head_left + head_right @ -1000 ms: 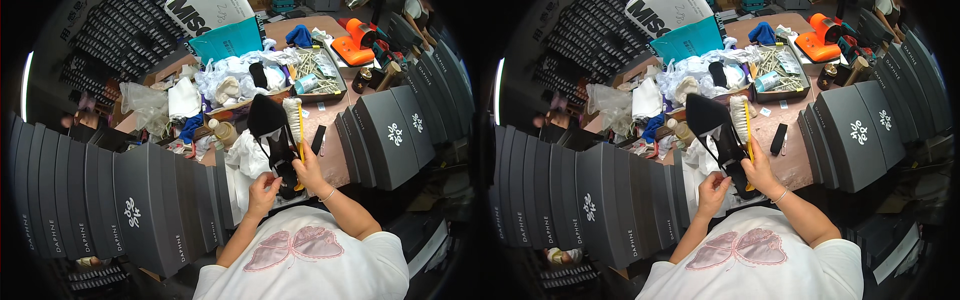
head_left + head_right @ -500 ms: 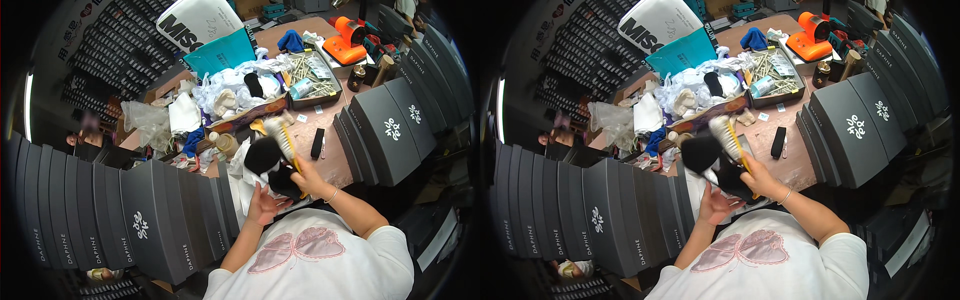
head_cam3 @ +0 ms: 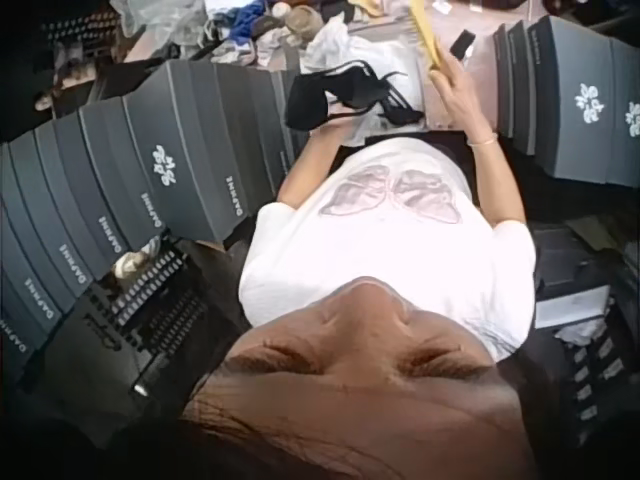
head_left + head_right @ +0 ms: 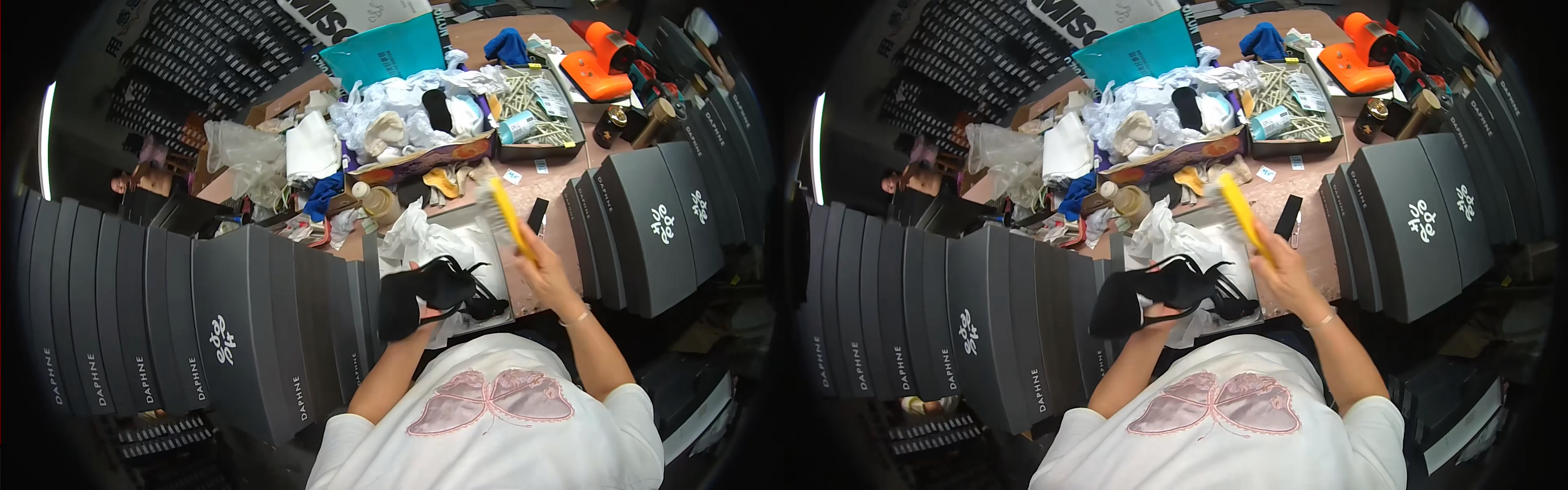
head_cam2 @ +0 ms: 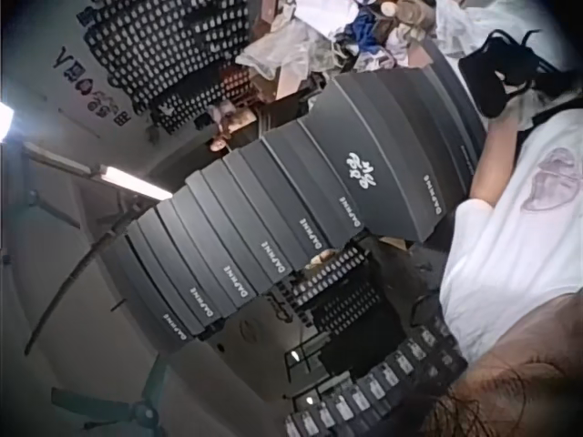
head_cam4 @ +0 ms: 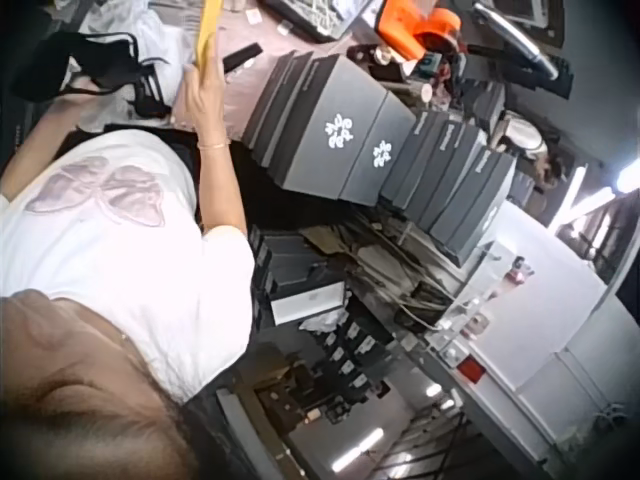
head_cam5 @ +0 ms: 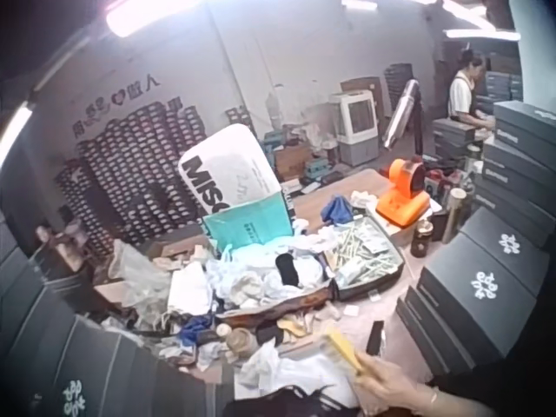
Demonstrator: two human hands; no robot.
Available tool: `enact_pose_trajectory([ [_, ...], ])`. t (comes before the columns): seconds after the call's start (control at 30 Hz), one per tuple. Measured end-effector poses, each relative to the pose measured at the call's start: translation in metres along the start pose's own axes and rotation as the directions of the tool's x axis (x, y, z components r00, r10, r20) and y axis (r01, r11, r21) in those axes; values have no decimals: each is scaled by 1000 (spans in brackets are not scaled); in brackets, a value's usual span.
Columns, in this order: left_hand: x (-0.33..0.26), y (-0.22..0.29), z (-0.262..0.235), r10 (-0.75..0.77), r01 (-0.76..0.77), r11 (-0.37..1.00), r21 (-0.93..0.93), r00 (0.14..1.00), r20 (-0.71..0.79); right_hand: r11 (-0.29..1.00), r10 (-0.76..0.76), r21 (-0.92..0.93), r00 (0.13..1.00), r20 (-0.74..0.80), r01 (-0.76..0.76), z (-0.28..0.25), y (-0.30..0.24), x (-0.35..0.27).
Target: Cleaning a pair of black high-heeled shoes with a brush and packing them into a shoebox with tissue paper.
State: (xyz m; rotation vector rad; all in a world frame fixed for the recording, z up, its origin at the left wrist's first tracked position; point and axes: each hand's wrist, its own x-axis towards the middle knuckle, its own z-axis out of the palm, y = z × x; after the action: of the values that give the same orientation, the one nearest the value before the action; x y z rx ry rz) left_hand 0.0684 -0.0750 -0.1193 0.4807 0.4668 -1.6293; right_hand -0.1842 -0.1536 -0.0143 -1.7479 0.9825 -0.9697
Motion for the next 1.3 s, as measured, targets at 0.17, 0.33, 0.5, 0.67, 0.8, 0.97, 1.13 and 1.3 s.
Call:
enact_pose_trajectory([
  [0.17,12,3,-35,218,-256,947,197,956,195,802,-76,-499,885,459,327,-8,-43,-32],
  [0.33,-29,14,37,205,-253,695,673,967,152,635,117,-673,815,568,378,-30,-59,-29],
  [0.5,-14,14,22,375,-435,646,627,897,236,673,57,-639,837,545,371,-34,-85,-22],
  [0.67,-31,15,54,407,-346,733,586,913,30,835,325,-534,662,675,135,-27,-53,-32],
  [0.8,2,8,38,542,-448,674,588,840,20,974,210,10,914,347,-227,-4,-46,-31],
  [0.97,-42,-66,64,575,-423,-240,874,663,479,747,419,477,885,202,-463,63,-34,-1],
  [1.13,-100,-6,105,29,-508,-202,837,851,524,523,484,551,758,436,-651,27,-42,3],
  [1.3,-75,-22,83,-180,-99,385,917,967,180,766,377,312,786,490,-562,48,-52,-12],
])
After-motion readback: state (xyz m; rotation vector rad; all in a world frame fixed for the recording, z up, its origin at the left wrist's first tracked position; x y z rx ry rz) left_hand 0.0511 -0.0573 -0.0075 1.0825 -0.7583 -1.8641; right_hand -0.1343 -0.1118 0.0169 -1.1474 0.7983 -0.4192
